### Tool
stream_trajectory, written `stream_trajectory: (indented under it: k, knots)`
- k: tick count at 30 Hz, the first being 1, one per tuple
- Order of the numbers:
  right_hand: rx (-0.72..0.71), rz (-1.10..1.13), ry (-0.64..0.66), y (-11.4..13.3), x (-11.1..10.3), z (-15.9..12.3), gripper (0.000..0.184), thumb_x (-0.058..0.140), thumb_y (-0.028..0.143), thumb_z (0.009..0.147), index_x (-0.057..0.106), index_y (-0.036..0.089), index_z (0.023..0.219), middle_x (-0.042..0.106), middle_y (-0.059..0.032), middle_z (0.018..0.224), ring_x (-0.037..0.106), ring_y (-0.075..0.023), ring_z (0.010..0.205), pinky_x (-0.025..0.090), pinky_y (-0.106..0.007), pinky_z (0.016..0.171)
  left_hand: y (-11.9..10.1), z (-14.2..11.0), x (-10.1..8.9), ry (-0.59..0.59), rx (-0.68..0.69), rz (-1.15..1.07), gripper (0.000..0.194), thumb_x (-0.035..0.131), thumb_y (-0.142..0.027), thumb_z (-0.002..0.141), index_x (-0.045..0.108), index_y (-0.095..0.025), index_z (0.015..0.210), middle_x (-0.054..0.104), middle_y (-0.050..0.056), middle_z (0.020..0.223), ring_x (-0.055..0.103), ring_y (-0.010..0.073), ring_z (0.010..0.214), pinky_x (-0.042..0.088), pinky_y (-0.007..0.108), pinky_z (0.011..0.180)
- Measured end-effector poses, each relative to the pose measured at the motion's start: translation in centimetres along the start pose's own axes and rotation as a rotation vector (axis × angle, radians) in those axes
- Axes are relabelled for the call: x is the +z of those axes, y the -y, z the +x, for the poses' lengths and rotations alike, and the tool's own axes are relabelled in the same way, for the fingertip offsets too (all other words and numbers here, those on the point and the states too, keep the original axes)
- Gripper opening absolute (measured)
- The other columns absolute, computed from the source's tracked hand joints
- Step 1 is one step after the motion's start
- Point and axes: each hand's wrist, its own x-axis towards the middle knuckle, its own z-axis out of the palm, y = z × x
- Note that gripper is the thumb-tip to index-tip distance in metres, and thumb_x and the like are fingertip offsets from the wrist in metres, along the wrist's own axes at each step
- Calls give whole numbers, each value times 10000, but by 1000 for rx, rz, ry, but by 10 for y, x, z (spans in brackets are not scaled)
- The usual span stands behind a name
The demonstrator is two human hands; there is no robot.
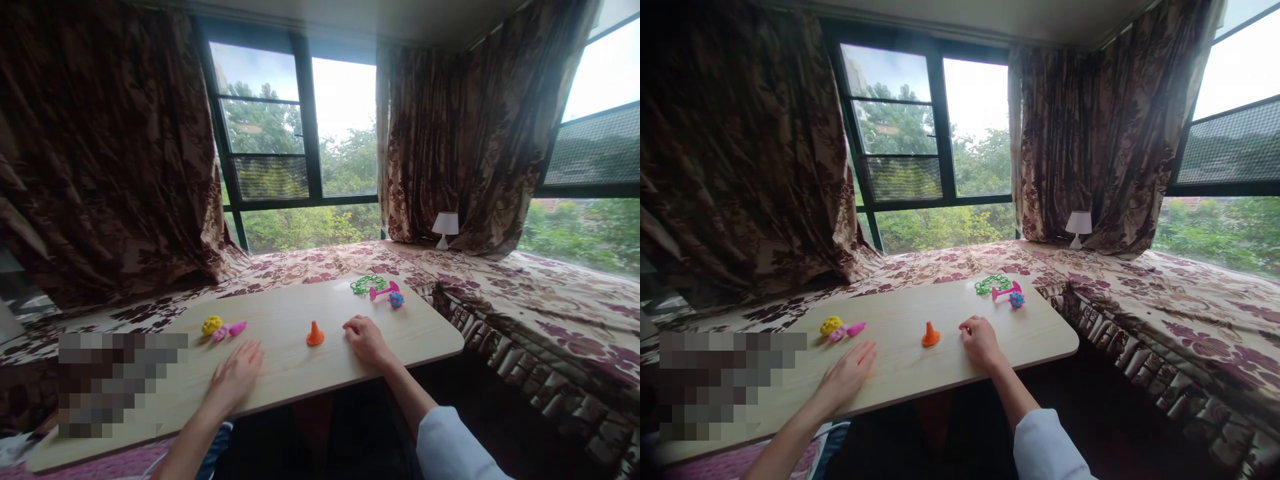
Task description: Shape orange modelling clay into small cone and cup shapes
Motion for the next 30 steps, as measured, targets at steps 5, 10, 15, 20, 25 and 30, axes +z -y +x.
stream_trajectory:
  k: [5, 10, 15, 20, 25, 30]
  knots:
    - [16, 8, 37, 1, 0, -1, 218, 465, 149, 770, 673, 197, 814, 637, -27, 878, 540, -151, 859, 355, -233, 800, -18, -60, 10, -155, 125, 27, 487, 261, -304, 836, 403, -103, 1256, 345, 110, 1366, 277, 214, 1261, 226, 396, 1020]
    - [13, -5, 57, 6, -3, -1, 220, 461, 143, 770, 674, 188, 806, 636, -36, 869, 547, -158, 848, 365, -248, 799, -65, -35, 18, -191, 236, 32, 439, 297, -247, 827, 472, -105, 1204, 379, 119, 1343, 210, 243, 1286, 117, 440, 1043]
    - [10, -5, 52, 6, -3, 0, 233, 452, 142, 774, 674, 193, 822, 637, -35, 857, 552, -160, 842, 374, -252, 786, -50, 25, 10, -52, 53, -32, 456, 285, -278, 832, 439, -88, 1217, 410, 167, 1310, 319, 252, 1238, 203, 458, 1002]
    - [14, 23, 44, 3, 0, 0, 227, 454, 148, 772, 672, 193, 819, 637, -29, 860, 546, -158, 849, 374, -246, 780, -7, -5, 2, 4, 13, -49, 510, 188, -321, 858, 398, -71, 1250, 410, 136, 1319, 324, 213, 1241, 263, 391, 1000]
    - [23, 31, 58, 3, 0, -1, 216, 463, 145, 769, 669, 192, 811, 634, -29, 883, 538, -156, 869, 362, -244, 802, -24, -70, 8, -178, 193, -76, 482, 261, -293, 844, 359, -122, 1285, 285, 85, 1398, 193, 207, 1296, 213, 408, 1036]
    - [13, 16, 68, 8, -3, -2, 219, 456, 150, 774, 668, 191, 808, 630, -35, 871, 538, -164, 870, 365, -256, 804, -62, -34, 7, -98, 202, -109, 436, 301, -264, 834, 447, -129, 1223, 340, 106, 1368, 190, 224, 1296, 121, 435, 1049]
